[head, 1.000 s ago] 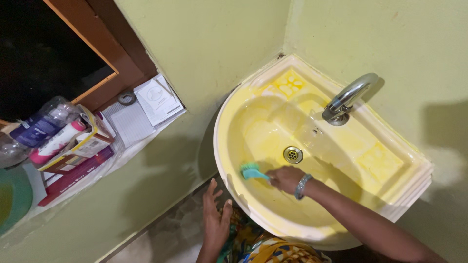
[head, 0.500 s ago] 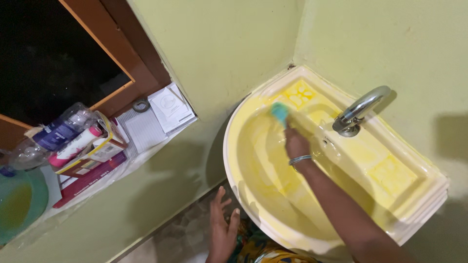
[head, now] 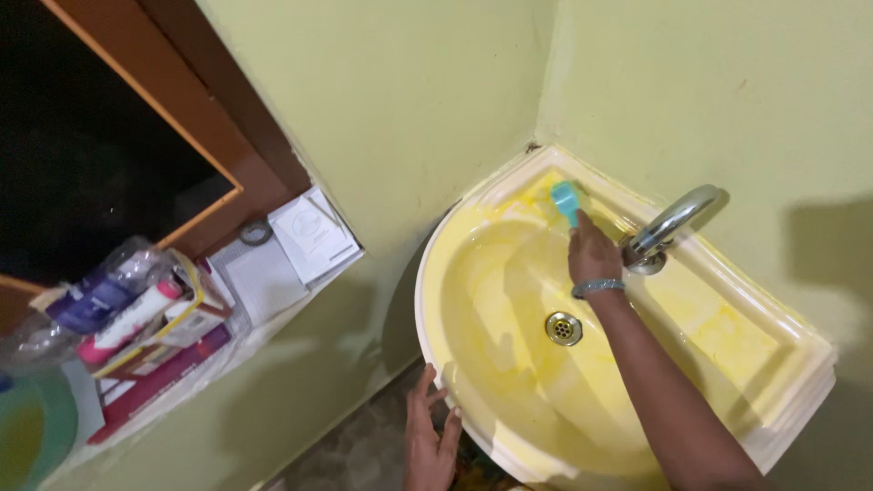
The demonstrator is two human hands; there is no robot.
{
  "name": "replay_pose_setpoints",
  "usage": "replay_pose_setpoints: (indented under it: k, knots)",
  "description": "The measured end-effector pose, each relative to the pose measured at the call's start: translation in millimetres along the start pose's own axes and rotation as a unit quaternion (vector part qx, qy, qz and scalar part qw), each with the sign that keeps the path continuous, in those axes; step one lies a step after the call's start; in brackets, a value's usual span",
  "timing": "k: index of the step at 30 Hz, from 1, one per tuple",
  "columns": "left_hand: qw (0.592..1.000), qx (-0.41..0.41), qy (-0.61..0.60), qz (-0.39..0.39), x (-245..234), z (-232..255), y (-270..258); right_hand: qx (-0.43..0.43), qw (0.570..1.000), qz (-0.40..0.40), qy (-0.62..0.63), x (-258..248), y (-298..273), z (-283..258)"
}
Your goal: The person scrubs a yellow bathroom sink using a blue scrubbing brush. They systematically clean the basin, the faucet, and the surrounding rim, occasionally rinsing the brush under running water to remove debris.
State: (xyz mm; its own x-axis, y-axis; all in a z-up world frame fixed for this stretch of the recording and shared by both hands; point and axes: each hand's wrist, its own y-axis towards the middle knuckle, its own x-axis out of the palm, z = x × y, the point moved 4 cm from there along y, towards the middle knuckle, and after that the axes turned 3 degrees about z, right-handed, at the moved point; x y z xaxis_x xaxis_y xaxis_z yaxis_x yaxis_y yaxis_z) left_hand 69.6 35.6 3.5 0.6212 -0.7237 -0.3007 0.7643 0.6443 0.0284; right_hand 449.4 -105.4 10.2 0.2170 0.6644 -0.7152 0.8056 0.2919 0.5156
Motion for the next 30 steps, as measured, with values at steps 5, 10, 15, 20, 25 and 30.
replay_pose_setpoints:
  k: [5,10,15,20,25,30]
  knots:
    - [1.000,-0.019,-0.023,0.002,-0.2,-4.8,14.8,0.141,0.979,-0.134,-0.066,50.1,37.8,-9.5]
    - [0.991,-0.123,-0.042,-0.012,-6.2,-12.5,34.8,0.132,0.961,-0.212,-0.116,70.9,38.3,-41.6]
    - [0.997,-0.048,-0.051,-0.013,-9.3,-16.3,43.6,0.062,0.962,-0.223,-0.142,56.6,10.9,-32.7]
    - [0.998,-0.025,-0.059,-0.022,-10.4,-12.4,54.6,0.082,0.957,-0.188,-0.204,58.2,51.6,-8.2]
    - [0.997,-0.021,-0.067,-0.035,-20.1,-27.6,60.6,0.148,0.961,-0.157,-0.173,36.4,34.9,-2.4]
    - [0.994,-0.057,-0.092,-0.019,-37.3,-64.6,65.4,0.169,0.964,-0.134,-0.156,12.0,-24.8,6.8]
